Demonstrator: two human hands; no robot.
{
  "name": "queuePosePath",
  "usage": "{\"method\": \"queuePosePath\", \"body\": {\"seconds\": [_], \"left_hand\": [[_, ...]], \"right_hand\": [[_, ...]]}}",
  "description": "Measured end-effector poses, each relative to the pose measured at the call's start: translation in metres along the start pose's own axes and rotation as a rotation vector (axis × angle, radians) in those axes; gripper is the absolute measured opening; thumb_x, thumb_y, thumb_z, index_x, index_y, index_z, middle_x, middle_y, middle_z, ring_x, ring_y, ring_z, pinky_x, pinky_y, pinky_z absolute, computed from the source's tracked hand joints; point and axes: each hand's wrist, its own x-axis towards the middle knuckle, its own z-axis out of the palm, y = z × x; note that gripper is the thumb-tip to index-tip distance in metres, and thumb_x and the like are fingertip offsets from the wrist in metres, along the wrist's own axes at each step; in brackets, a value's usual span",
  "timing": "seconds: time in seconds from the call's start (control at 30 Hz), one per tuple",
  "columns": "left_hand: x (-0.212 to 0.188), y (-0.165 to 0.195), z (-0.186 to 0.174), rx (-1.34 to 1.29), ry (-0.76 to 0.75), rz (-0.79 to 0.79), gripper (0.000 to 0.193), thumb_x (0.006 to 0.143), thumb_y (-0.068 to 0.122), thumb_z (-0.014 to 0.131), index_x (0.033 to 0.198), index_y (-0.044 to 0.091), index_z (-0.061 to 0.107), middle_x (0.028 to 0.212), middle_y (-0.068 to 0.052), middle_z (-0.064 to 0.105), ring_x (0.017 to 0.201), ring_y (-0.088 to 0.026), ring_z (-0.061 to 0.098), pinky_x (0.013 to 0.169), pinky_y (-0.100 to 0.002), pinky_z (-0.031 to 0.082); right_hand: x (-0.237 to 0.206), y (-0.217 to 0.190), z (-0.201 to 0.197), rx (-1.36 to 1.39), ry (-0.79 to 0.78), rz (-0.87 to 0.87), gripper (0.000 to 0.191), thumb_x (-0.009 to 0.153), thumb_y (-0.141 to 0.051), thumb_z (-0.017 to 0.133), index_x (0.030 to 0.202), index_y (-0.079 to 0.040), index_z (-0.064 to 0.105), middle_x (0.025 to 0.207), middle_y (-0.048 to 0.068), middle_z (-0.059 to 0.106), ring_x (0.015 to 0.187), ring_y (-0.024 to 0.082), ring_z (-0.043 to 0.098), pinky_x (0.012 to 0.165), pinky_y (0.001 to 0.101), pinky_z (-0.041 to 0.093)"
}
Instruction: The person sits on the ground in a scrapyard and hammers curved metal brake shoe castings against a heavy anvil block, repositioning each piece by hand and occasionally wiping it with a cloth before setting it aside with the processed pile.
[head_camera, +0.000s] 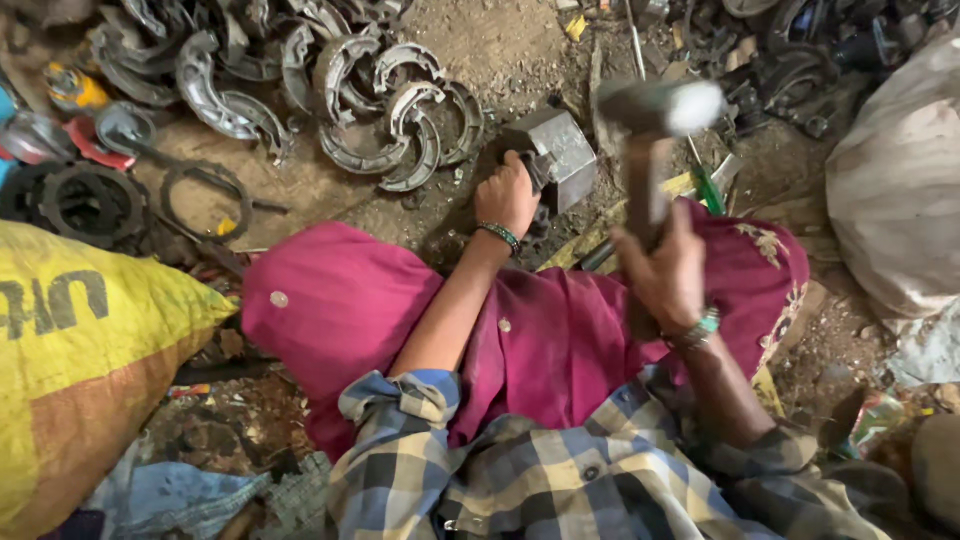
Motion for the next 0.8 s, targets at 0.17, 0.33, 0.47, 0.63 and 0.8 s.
{"method": "queuePosePath", "body": {"seconds": [0.17,0.33,0.47,0.63,0.8], "left_hand": [[-0.001,0.003,0.0,-0.004,-0.038,-0.038,0.059,0.075,0.037,0.087,0.109,0.006,0.05,0.089,-0.016,0.072,0.079,-0.034,0.074,0.066,-0.045,0.06],[-0.002,0.001,0.0,-0.02,-0.01,-0.009,0.059,0.076,0.036,0.086,0.11,0.004,0.05,0.089,-0.018,0.072,0.078,-0.036,0.073,0.065,-0.047,0.059],[-0.001,-0.005,-0.007,-0.048,-0.069,-0.018,0.057,0.079,0.033,0.085,0.114,0.004,0.051,0.092,-0.018,0.072,0.081,-0.037,0.073,0.069,-0.048,0.059],[-0.002,-0.003,-0.009,-0.038,-0.064,-0.022,0.064,0.077,0.035,0.087,0.116,0.001,0.049,0.091,-0.02,0.073,0.083,-0.038,0.073,0.07,-0.048,0.058],[-0.005,0.0,-0.002,-0.046,-0.062,-0.062,0.064,0.074,0.034,0.089,0.114,0.004,0.05,0.092,-0.018,0.073,0.084,-0.036,0.074,0.071,-0.047,0.059]], "right_hand": [[-0.003,-0.032,-0.054,0.362,0.329,-0.28,0.052,0.1,-0.01,0.07,0.141,-0.005,0.037,0.098,0.005,0.069,0.075,0.013,0.07,0.067,0.0265,0.061],[0.006,-0.007,-0.022,-0.071,0.17,-0.23,0.041,0.106,-0.01,0.075,0.135,0.002,0.049,0.098,0.014,0.068,0.077,0.024,0.068,0.065,0.0316,0.059],[0.017,0.026,0.034,-0.359,-0.091,-0.149,0.047,0.098,-0.027,0.074,0.123,0.003,0.048,0.078,0.022,0.069,0.069,0.038,0.069,0.056,0.0472,0.055],[0.005,0.023,-0.002,-0.045,-0.009,0.128,0.041,0.095,-0.021,0.075,0.12,0.0,0.05,0.087,0.017,0.072,0.063,0.025,0.072,0.053,0.0373,0.06],[0.006,-0.026,-0.06,0.495,0.262,-0.347,0.027,0.109,-0.012,0.069,0.127,0.001,0.055,0.099,0.012,0.07,0.06,0.016,0.069,0.055,0.0298,0.057]]}}
